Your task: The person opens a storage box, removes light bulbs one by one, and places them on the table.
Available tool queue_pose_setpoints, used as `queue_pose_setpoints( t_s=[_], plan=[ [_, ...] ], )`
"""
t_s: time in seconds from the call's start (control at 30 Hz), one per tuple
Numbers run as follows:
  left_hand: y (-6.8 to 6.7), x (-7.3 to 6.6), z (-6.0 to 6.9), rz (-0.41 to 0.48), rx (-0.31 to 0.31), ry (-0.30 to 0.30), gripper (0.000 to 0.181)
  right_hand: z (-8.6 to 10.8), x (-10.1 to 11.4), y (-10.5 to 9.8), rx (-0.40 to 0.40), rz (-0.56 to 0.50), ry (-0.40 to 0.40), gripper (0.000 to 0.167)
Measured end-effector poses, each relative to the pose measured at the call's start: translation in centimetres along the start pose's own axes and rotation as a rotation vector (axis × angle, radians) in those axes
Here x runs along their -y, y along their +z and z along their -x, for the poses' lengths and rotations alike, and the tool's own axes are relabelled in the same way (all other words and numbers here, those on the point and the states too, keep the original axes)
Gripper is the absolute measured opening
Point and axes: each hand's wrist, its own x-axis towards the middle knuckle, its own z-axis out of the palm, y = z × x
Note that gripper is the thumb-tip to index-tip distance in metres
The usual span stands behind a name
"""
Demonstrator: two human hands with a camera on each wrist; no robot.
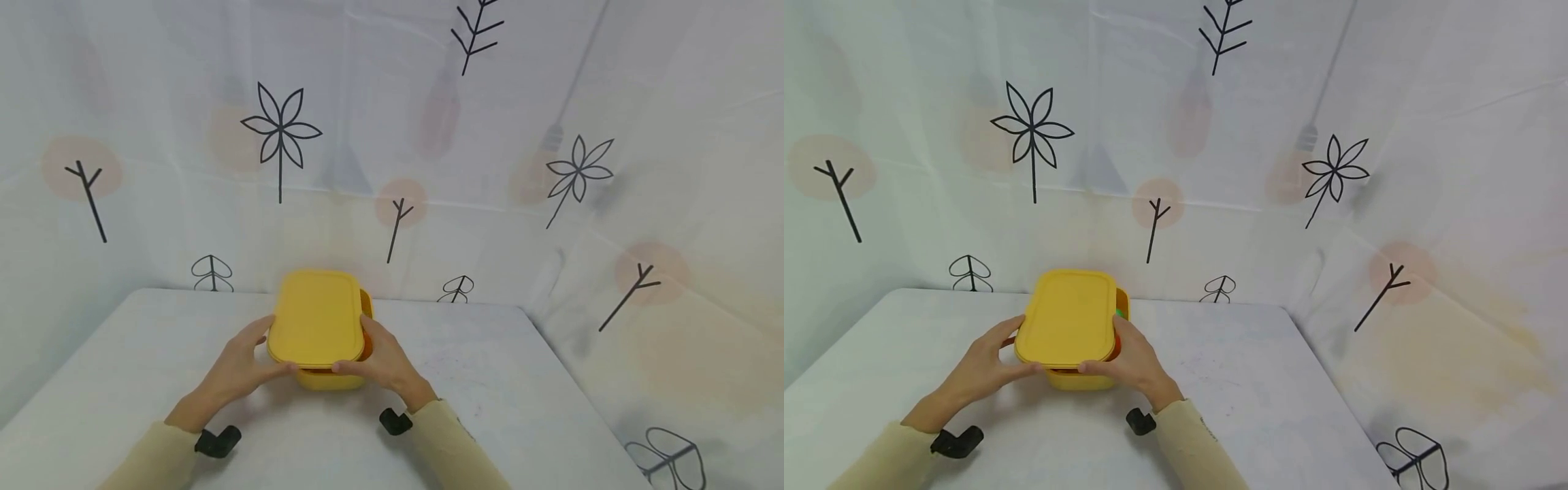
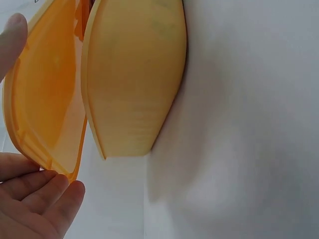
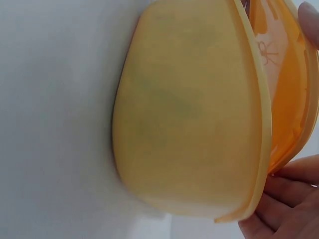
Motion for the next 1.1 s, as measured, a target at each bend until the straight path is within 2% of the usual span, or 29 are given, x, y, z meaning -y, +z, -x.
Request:
queue_pose_setpoints(
  t_s=[0.37, 0.73, 0.83, 1.1],
  plan=[
    [-1.9, 1.4, 1.1, -0.005, -0.003, -0.043, 0.105, -0.9, 1.8, 1.7, -0.004, -0.013, -0.031, 0.081],
    [-4.2, 2.9, 2.0, -0.032, -0.054, 0.001, 0.099, -2.0, 4.0, 3.4, 0.016, -0.02, -0.029, 0.086],
    [-4.8, 3.1, 2.2, -0.048, -0.061, -0.003, 0.099, -2.3, 4.4, 3.9, 0.018, -0.017, -0.031, 0.081],
    [-6.3, 3.6, 2.7, -0.058, -0.032, -0.032, 0.099, -2.6, 5.3, 5.0, 0.021, 0.016, -0.04, 0.083]
  ],
)
